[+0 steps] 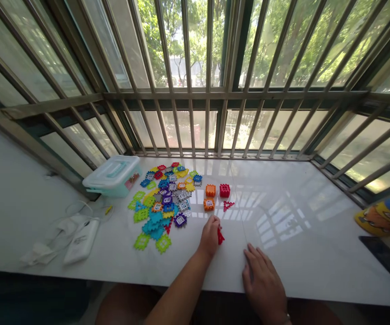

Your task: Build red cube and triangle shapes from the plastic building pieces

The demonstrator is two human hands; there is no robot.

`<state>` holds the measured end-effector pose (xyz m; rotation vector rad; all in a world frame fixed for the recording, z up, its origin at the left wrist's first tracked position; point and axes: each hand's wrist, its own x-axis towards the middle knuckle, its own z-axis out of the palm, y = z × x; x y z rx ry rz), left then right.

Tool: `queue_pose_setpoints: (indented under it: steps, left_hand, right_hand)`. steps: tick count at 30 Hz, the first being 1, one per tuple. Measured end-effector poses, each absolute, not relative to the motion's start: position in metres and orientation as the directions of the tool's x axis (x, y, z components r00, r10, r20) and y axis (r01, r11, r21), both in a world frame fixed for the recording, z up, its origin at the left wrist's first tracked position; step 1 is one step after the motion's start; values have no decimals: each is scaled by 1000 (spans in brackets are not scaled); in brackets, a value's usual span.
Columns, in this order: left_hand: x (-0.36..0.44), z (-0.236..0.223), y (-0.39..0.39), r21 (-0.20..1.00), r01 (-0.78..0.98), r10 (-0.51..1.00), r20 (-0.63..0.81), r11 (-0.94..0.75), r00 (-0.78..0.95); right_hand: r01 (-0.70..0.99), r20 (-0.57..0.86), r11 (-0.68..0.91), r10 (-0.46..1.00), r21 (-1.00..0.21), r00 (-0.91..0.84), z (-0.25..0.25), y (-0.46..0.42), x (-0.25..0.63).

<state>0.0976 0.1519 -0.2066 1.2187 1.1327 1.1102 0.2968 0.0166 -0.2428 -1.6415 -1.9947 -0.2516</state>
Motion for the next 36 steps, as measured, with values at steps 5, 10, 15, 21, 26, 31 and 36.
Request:
queue_pose_setpoints:
  steps: [5,10,15,21,26,31,36]
  left_hand:
    - [88,-202,155,975,172,983,121,-144,135]
    - [50,-190,144,883,350,949,288,-314,125]
    - [-22,-171,123,738,606,935,352,-297,30]
    - [-166,-159,125,457,855,864,297,245,-407]
    - [-255,-177,136,177,770,779,30,613,-627]
    - [-267,-188,145,75,752,755,-101,655,-648]
    - [-263,-187,152,60,726,728,-116,685,-676]
  right_hand:
    - [946,501,236,860,-221,-97,-238,16,295]
    - [942,491,241,865,-235,-99,-236,16,295]
    - [940,473,237,876,-246,-97,-236,16,295]
    - [941,455,232,885,-247,-99,-231,16,295]
    - [945,405,227,907,-234,-117,-222,20,295]
    - [929,374,257,916,-266,-146,-214,38,291]
    - [930,356,234,926,-283,-125,-210,49,289]
